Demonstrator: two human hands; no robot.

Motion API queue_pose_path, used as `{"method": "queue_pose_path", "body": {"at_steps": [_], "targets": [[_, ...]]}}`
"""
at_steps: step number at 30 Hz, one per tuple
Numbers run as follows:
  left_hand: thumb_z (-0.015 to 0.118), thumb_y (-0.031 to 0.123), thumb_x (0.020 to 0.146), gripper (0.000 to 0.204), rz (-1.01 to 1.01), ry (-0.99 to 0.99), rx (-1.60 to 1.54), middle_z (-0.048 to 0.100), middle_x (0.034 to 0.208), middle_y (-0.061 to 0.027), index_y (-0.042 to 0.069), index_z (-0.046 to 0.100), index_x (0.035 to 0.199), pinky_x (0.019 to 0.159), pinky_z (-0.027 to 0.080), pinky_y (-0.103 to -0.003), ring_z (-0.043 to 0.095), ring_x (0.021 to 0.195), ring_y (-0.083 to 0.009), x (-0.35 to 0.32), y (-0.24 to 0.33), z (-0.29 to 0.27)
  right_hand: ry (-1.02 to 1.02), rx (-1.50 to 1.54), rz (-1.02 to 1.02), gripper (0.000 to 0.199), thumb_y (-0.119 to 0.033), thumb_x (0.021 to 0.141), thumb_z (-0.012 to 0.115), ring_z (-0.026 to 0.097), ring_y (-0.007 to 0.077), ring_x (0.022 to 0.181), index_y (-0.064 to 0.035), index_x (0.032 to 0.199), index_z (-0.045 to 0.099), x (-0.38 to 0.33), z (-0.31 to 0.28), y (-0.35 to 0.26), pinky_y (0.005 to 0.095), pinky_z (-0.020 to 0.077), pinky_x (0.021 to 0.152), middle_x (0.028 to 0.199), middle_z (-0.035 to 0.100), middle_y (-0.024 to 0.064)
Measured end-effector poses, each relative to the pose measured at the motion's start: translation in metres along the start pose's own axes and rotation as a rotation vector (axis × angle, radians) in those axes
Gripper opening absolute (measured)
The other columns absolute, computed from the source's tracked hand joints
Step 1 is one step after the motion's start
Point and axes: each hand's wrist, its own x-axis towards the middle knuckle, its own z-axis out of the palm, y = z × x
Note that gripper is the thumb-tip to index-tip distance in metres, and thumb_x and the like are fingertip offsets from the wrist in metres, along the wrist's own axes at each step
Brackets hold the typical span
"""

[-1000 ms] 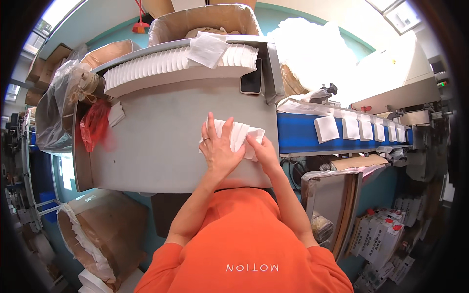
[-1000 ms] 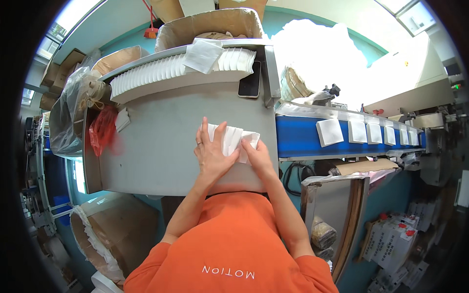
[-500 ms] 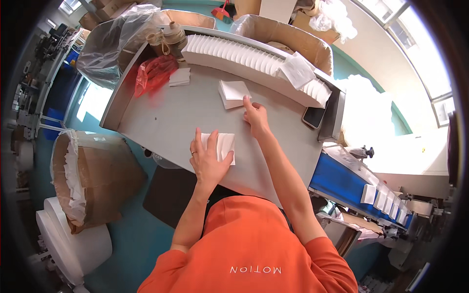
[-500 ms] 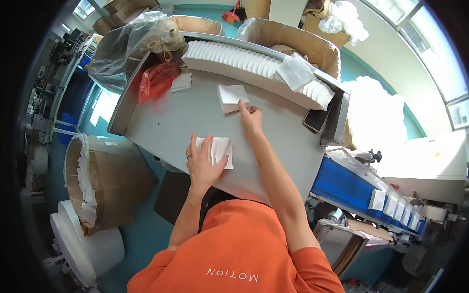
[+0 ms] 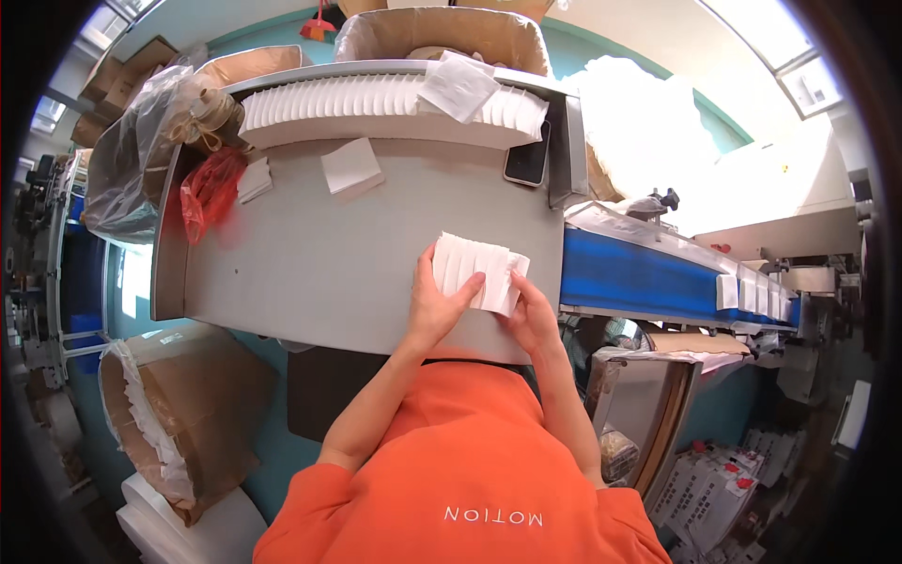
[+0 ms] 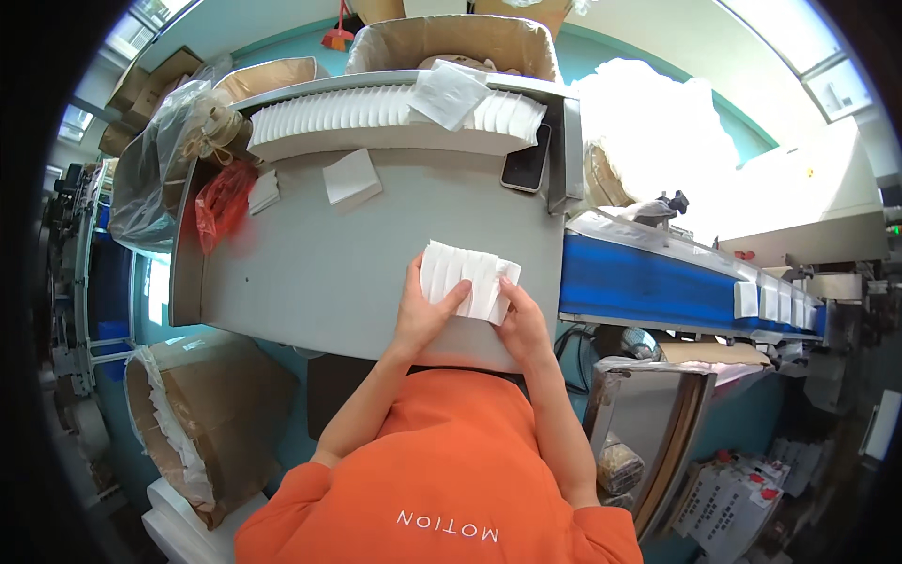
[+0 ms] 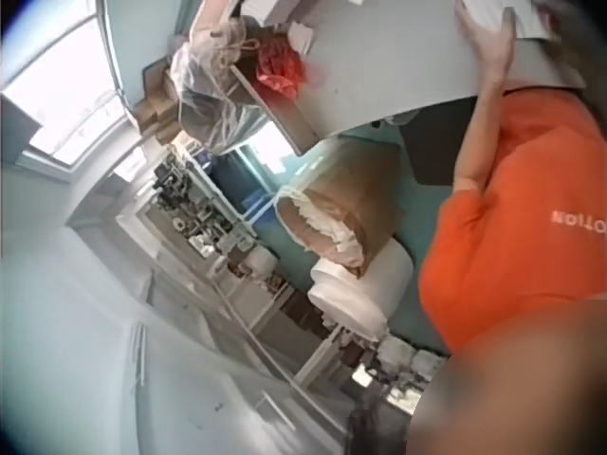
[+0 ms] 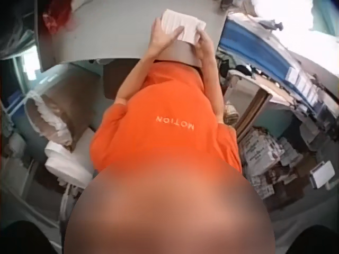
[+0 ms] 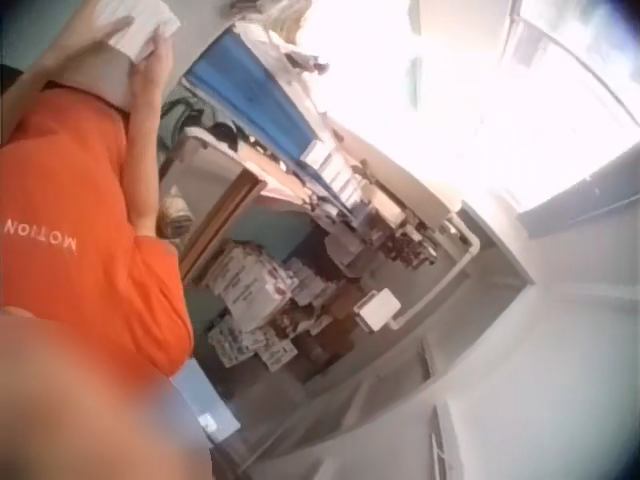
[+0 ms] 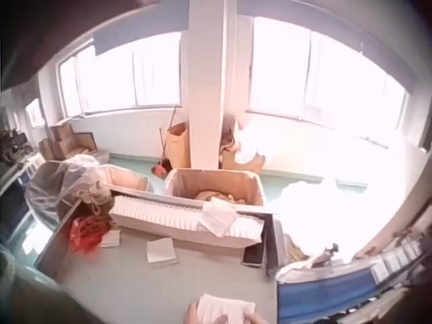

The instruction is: Inspecting, counting, and organizing stacks of folded paper before loading them into a processing machine.

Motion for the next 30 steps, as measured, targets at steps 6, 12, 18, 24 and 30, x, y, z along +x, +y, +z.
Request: {"method": "queue_pose_path", "body": {"at_steps": [6,12,18,24,30], "targets": [[0.082,0.030,0.076,0.091,-0.007,-0.173,0.016,0.050,0.134,-0.0196,-0.002,0.030,0.144,0.103,0.043,-0.038,0.051,0.124,-0.0296,-0.006,0.007,0.016,0.269,-0.091,-0.368,0.041,-0.021,0.095,0.061,0.062,0.0203,0.103,0.0027,0.127,0.049,-0.016,-0.048,-0.001,0.0333,0.0525,0.085,0.119,0.060,0.0110],[0.085,0.026,0.072,0.101,0.090,-0.275,0.112,0.043,0.138,-0.0211,-0.001,0.022,0.147,0.105,0.040,-0.041,0.046,0.128,-0.0322,-0.017,0.016,0.043,0.294,-0.783,-0.427,0.052,-0.046,0.094,0.062,0.059,0.0138,0.098,0.0016,0.114,0.057,-0.027,-0.013,-0.008,0.0261,0.0474,0.082,0.108,0.064,0.0129],[0.084,0.023,0.072,0.105,0.183,-0.199,0.096,0.041,0.139,-0.0220,0.001,0.017,0.149,0.107,0.038,-0.043,0.044,0.129,-0.0339,-0.011,0.010,0.044,0.174,-0.262,-0.200,0.029,-0.023,0.096,0.061,0.064,0.0136,0.083,-0.0005,0.115,0.059,-0.026,-0.045,-0.008,0.0280,0.0522,0.071,0.101,0.066,0.0064],[0.081,0.019,0.076,0.098,0.047,-0.361,-0.022,0.041,0.139,-0.0209,0.003,0.018,0.150,0.102,0.043,-0.040,0.048,0.126,-0.0317,-0.010,0.012,0.048,0.305,-0.343,-0.349,0.059,-0.048,0.094,0.061,0.062,0.0166,0.094,0.0042,0.120,0.053,-0.013,-0.056,-0.012,0.0272,0.0513,0.079,0.108,0.063,0.0111],[0.077,0.023,0.080,0.085,0.126,-0.269,-0.068,0.044,0.138,-0.0196,0.002,0.028,0.146,0.101,0.045,-0.037,0.048,0.126,-0.0296,-0.017,0.016,0.054,0.126,-0.435,-0.207,0.033,-0.029,0.097,0.061,0.060,0.0124,0.088,-0.0013,0.115,0.061,-0.021,-0.041,-0.013,0.0275,0.0493,0.075,0.104,0.064,0.0046]]}}
